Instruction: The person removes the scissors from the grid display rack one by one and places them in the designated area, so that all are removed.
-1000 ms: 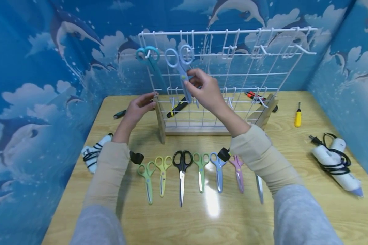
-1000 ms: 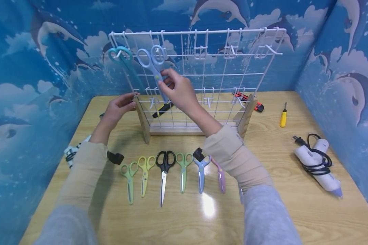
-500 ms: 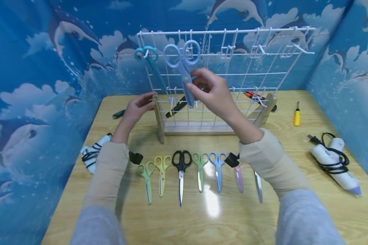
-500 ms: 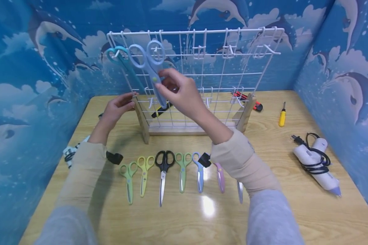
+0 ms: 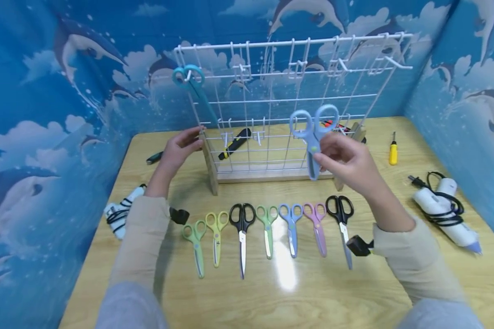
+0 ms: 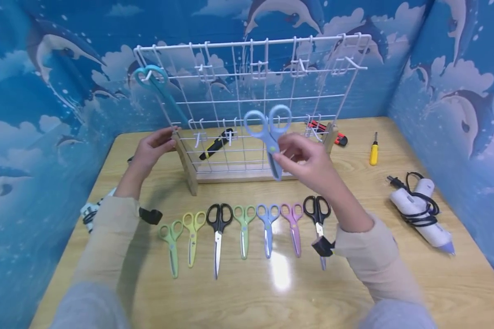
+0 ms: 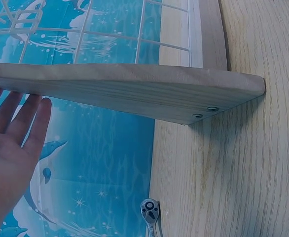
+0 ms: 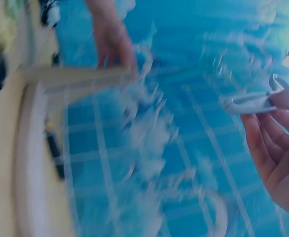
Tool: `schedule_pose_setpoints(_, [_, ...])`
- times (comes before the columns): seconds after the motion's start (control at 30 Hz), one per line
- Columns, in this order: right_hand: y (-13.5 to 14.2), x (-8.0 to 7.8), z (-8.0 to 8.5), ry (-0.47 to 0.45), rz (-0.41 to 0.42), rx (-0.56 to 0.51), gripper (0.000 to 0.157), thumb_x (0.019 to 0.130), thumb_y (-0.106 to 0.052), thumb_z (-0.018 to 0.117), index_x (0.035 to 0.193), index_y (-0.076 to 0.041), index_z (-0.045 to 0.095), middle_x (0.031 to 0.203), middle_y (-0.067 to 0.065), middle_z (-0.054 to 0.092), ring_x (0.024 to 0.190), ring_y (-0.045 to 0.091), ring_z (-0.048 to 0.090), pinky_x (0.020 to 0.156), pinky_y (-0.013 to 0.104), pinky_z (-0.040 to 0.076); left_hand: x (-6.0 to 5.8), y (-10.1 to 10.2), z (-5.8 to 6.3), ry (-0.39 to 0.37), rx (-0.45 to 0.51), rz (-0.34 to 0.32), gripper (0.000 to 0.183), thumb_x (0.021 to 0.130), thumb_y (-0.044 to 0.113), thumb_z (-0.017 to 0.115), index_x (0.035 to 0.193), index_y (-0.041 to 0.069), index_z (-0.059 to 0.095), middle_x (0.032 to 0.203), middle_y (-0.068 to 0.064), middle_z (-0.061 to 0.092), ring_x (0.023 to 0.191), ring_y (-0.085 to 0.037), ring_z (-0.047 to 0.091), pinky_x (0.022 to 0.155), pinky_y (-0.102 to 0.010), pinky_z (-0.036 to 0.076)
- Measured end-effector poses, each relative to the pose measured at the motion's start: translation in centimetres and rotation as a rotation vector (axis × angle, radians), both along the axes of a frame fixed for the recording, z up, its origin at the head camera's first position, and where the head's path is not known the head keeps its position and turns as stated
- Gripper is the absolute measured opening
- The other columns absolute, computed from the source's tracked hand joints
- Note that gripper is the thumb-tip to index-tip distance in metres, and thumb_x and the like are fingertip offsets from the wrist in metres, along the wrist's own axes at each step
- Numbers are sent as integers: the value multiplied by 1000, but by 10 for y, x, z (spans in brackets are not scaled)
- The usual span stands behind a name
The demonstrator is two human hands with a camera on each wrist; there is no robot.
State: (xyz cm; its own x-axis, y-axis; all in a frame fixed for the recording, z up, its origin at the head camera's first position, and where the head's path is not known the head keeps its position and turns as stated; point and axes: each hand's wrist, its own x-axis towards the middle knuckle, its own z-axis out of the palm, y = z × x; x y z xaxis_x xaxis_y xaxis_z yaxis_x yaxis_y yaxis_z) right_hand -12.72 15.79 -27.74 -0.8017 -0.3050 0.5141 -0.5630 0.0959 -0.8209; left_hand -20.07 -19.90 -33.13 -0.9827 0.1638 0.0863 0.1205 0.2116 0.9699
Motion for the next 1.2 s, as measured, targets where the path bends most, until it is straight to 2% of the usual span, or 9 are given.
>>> schedule_pose_setpoints(0.27, [83, 16, -68, -217, -97, 143, 16, 79, 7, 52, 94, 4, 54, 75, 3, 58, 57, 12, 54, 49, 20, 49, -10, -7, -12, -3, 39, -25, 45, 81, 22, 57, 123, 15, 44, 128, -6, 42, 114, -18, 41, 89, -33, 42])
schedule_pose_setpoints(0.5, [159, 26, -147, -426, -252, 300, 25, 83, -11, 54, 107, -3, 51, 84, 6, 56, 63, 14, 57, 51, 27, 51, -104, -65, -133, 74, 143, -58, 46, 80, 19, 59, 123, 21, 45, 127, 3, 43, 114, -15, 41, 83, -33, 46])
schedule_pose_setpoints(0.6, [177, 33, -165, -546, -293, 350, 35, 85, -19, 52, 113, 1, 45, 87, 8, 54, 65, 14, 57, 52, 29, 51, -122, -74, -157, 106, 145, -47, 47, 79, 18, 59, 123, 21, 44, 127, 2, 43, 114, -16, 41, 83, -37, 46])
schedule_pose_setpoints(0.67, [186, 38, -177, -604, -343, 388, 41, 84, -27, 53, 114, 0, 44, 86, 3, 54, 64, 10, 56, 51, 28, 51, -126, -77, -163, 113, 145, -47, 47, 80, 18, 59, 124, 22, 44, 128, 2, 42, 115, -16, 40, 83, -37, 46])
schedule_pose_setpoints(0.77, [193, 43, -187, -645, -393, 451, 49, 81, -37, 54, 111, 1, 44, 82, -3, 54, 61, 9, 56, 48, 29, 51, -123, -76, -158, 106, 123, -54, 49, 79, 20, 59, 125, 23, 42, 128, 2, 41, 115, -15, 40, 83, -32, 46])
schedule_pose_setpoints(0.87, [192, 47, -188, -665, -399, 458, 47, 81, -35, 55, 107, 3, 46, 78, -4, 54, 57, 10, 56, 45, 30, 50, -104, -67, -132, 51, 127, -71, 49, 80, 20, 59, 126, 22, 41, 130, 2, 39, 117, -13, 38, 84, -29, 45])
schedule_pose_setpoints(1.03, [173, 54, -171, -761, -375, 504, 42, 84, -22, 51, 109, 11, 43, 81, 7, 54, 57, 9, 54, 49, 28, 52, -55, -36, -69, 10, 122, -69, 48, 79, 19, 59, 124, 19, 43, 129, 1, 41, 116, -11, 39, 87, -28, 43])
schedule_pose_setpoints(1.13, [167, 54, -171, -795, -349, 529, 51, 85, -28, 49, 113, 14, 39, 85, 13, 54, 59, 8, 54, 54, 26, 52, -25, -16, -32, -3, 64, -24, 45, 80, 20, 57, 123, 18, 44, 128, -1, 42, 116, -15, 38, 91, -34, 40])
schedule_pose_setpoints(1.2, [164, 53, -171, -803, -331, 529, 50, 85, -26, 49, 113, 15, 39, 85, 14, 54, 60, 8, 54, 55, 25, 53, -42, -27, -53, 9, 109, -57, 46, 80, 23, 58, 123, 18, 45, 127, 0, 43, 115, -13, 40, 89, -30, 42])
